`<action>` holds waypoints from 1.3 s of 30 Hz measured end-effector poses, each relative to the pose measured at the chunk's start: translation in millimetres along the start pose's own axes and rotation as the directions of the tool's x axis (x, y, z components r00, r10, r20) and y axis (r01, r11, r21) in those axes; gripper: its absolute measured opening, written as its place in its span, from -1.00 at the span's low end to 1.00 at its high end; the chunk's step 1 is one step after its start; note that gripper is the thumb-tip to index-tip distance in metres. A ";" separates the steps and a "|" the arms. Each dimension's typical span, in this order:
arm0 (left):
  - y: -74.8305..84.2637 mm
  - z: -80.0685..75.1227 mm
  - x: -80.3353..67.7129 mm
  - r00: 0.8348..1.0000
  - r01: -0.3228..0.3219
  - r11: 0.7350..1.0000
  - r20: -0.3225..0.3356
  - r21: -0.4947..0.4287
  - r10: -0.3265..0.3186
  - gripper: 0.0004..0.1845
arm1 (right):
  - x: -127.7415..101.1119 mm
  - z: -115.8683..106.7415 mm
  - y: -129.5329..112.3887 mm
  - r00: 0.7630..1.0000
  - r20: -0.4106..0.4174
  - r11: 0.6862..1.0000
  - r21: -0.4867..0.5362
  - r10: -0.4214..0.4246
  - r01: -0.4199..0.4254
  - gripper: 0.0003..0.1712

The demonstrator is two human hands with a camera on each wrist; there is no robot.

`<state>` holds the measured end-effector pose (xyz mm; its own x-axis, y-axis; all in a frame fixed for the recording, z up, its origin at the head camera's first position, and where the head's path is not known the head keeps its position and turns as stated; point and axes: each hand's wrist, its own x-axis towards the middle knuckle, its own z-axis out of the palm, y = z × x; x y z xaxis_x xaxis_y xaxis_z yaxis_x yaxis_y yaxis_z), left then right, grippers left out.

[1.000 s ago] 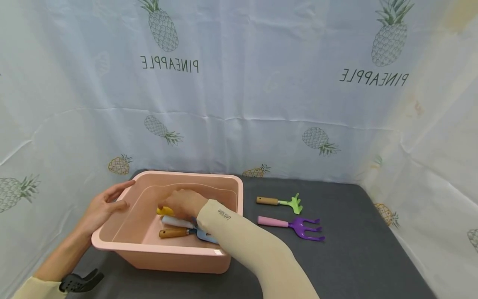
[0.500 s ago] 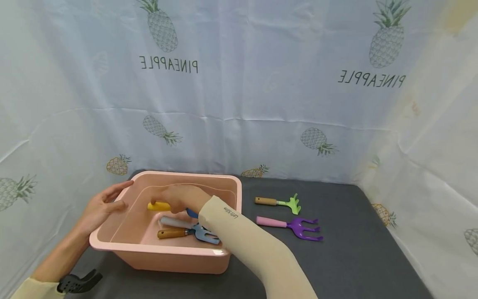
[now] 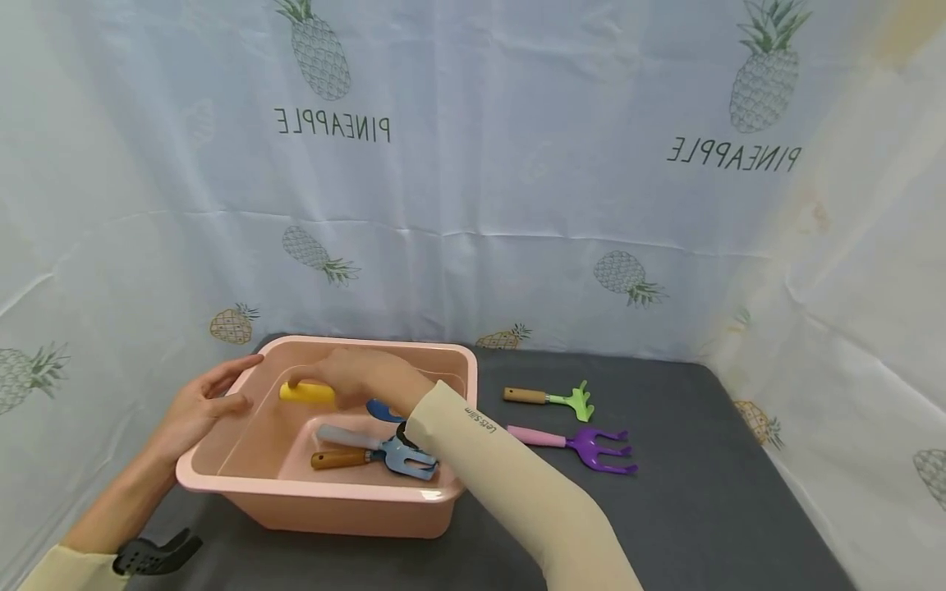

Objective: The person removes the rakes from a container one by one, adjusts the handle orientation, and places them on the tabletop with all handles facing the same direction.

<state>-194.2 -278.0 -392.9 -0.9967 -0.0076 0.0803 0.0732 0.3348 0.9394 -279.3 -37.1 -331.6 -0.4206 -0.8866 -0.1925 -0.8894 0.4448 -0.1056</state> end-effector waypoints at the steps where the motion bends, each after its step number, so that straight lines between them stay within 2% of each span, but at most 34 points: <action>1: -0.4 -0.3 0.3 1.000 -0.002 1.000 -0.001 0.001 0.002 -0.34 | -2.0 -3.0 -0.9 1.000 -0.006 1.000 0.005 0.006 -0.006 -0.17; 6: -2.6 -2.0 1.0 1.000 -0.012 1.000 -0.006 0.003 0.012 -0.35 | -14.6 -18.8 -6.7 0.998 -0.031 0.997 0.060 0.057 -0.055 -0.10; 12: -3.0 -2.4 1.5 1.000 -0.018 1.000 -0.004 0.019 0.018 -0.35 | -35.3 -35.9 -11.0 0.996 -0.072 0.996 0.083 0.044 -0.038 -0.09; 18: -1.5 -1.8 2.4 1.000 -0.003 0.999 0.003 0.033 0.003 -0.33 | -56.0 -47.8 -10.2 0.991 -0.117 0.993 0.105 0.070 -0.058 -0.14; 32: -1.5 -2.8 2.0 1.000 -0.017 1.000 -0.001 -0.016 0.017 -0.34 | -116.3 -59.3 10.8 0.963 -0.258 0.991 0.129 0.081 -0.049 -0.24; 35: -2.0 -2.7 2.0 1.000 -0.013 1.000 -0.002 -0.006 0.013 -0.34 | -129.5 -58.8 16.7 0.957 -0.274 0.989 0.129 0.101 -0.067 -0.31; 39: -3.3 -2.9 1.3 1.000 -0.008 1.000 0.007 -0.009 0.008 -0.33 | -147.8 -55.9 23.6 0.950 -0.273 0.983 0.142 0.153 -0.117 -0.29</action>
<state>-195.6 -281.9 -394.9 -0.9963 0.0012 0.0855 0.0813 0.3261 0.9418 -248.2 97.3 -251.1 -0.5845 -0.8086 0.0677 -0.7993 0.5593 -0.2198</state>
